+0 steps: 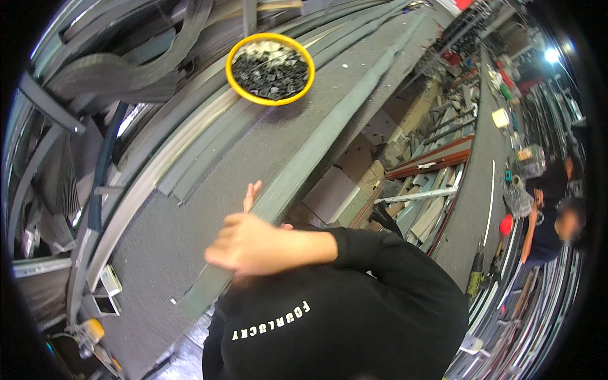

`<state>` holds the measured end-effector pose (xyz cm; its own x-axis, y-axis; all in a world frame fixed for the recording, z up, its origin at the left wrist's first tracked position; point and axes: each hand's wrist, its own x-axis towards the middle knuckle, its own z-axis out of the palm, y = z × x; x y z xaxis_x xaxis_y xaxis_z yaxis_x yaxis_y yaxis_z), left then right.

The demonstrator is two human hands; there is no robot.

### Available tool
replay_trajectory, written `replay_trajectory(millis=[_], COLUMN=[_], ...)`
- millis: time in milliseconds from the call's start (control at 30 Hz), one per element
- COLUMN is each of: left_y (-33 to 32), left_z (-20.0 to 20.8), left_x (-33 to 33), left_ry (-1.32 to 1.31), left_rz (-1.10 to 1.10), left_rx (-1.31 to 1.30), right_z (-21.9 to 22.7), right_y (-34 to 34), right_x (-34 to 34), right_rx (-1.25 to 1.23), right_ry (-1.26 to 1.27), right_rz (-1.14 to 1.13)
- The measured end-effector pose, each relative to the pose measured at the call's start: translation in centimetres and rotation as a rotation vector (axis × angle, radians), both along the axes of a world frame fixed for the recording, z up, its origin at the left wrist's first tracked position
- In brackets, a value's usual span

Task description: The person assembles window frame components by hand, inserting small black plastic clips into a grey frame profile and aligning parts on a workbench. They handle clips, frame profiles, and a metal rod, occasionally adjusting pieces and moving items on the bench.

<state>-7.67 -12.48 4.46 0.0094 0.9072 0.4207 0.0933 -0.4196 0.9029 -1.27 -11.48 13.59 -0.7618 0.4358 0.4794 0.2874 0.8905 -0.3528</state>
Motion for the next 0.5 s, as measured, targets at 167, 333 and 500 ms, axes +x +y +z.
replay_trajectory(millis=[167,333,500], left_y=[1.7,1.7,4.5], left_z=[0.0,6.5,22.9], left_x=[-0.9,-5.5,-11.7], left_ry=[-0.125,-0.243,0.13], left_rz=[-0.076,0.1,0.575], left_rx=[0.302,0.216,0.498], right_z=[5.2,8.4,9.2], right_y=[-1.4,1.6,9.2], right_x=[-3.7,6.9,16.8], right_rx=[-0.091,0.058,0.46], right_ry=[-0.009,0.299,0.205], right_rz=[0.222,-0.291,-0.889])
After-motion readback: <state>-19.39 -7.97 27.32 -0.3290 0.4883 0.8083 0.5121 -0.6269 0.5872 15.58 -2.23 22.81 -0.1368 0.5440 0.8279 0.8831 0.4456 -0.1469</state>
